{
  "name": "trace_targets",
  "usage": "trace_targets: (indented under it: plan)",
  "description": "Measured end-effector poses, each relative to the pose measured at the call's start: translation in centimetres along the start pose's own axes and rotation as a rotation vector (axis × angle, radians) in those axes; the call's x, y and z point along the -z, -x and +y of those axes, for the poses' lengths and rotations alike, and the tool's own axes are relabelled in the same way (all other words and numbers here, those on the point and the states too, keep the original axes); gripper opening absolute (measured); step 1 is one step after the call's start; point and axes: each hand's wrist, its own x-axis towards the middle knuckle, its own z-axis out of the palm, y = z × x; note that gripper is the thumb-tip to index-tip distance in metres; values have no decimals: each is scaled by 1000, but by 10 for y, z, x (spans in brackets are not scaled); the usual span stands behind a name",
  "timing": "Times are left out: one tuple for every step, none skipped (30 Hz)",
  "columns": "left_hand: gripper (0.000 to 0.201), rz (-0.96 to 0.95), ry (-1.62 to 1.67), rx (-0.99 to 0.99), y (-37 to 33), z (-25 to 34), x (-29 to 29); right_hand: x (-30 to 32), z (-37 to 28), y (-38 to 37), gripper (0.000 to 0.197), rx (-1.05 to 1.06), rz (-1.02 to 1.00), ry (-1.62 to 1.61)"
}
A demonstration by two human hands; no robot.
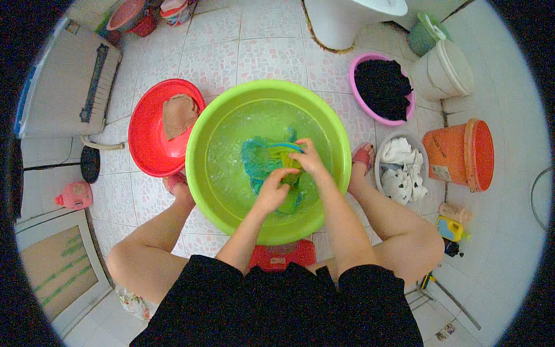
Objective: The person hand-washes clothes in a green basin, empties a bowl into the toilet, scrubs and wrings out a bra, and then scrubs and wrings out a shirt before placing it in a red bowl.
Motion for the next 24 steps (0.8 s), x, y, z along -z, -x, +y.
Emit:
trace_targets:
  plan:
    - [36, 129, 45, 65, 0, -20, 3, -2, 4, -6, 56, -30, 90, -32]
    - [39, 247, 98, 127, -3, -37, 4, -2, 16, -9, 56, -23, 94, -29]
    - [40, 374, 135, 200, -7, -50, 4, -4, 32, -11, 56, 109, 275, 231]
    - [42, 516, 162, 283, -6, -63, 13, -21, 33, -7, 57, 240, 434, 486]
    - [42, 522, 157, 283, -8, -77, 22, -37, 35, 0, 60, 119, 371, 623]
    - [43, 614, 311, 438, -3, -93, 36, -61, 22, 13, 64, 1, 288, 757]
    - [44, 687, 477, 584, -4, -100, 42, -70, 17, 21, 64, 4, 285, 756]
    - [44, 686, 477, 581, -9, -99, 46, -74, 13, 26, 63, -44, 80, 912]
    - [48, 700, 485, 661, -15, -93, 48, -73, 12, 28, 63, -100, -126, 1061]
    - [52, 705, 493, 739, -21, -86, 48, -63, 24, 24, 63, -108, -111, 1061]
    - [63, 649, 417, 781, -25, -79, 49, -50, 43, 16, 61, -1, -18, 1209]
    - [63, 650, 415, 780, -25, -82, 54, -43, 57, 8, 59, 120, 64, 1352]
    - [65, 665, 454, 822, -24, -86, 55, -35, 61, 3, 59, 119, 65, 1354]
    - [66, 678, 494, 865, -25, -90, 55, -27, 65, -4, 57, 11, 277, 1086]
    - [66, 671, 497, 867, -25, -90, 51, -21, 62, -7, 55, -95, 479, 809]
    - [68, 608, 583, 799, -26, -89, 47, -18, 59, -12, 55, -100, 485, 813]
    - [69, 542, 668, 729, -27, -87, 42, -15, 57, -17, 51, -161, 519, 330]
    - [69, 535, 672, 732, -30, -83, 36, -18, 54, -17, 47, -212, 530, -155]
    - [67, 507, 844, 815, -34, -77, 32, -28, 43, -10, 47, -217, 523, -152]
    - [66, 485, 1018, 894, -35, -74, 32, -45, 18, 3, 42, -158, 386, -143]
    - [66, 489, 1022, 897, -36, -72, 29, -56, 0, 16, 37, -98, 262, -134]
    - [64, 381, 1185, 807, -40, -69, 25, -62, -4, 23, 37, -99, 268, -133]
    - [63, 270, 1342, 711, -42, -65, 22, -69, -6, 33, 35, 118, 231, 29]
    - [63, 267, 1340, 711, -42, -63, 20, -76, -9, 42, 32, 336, 189, 189]
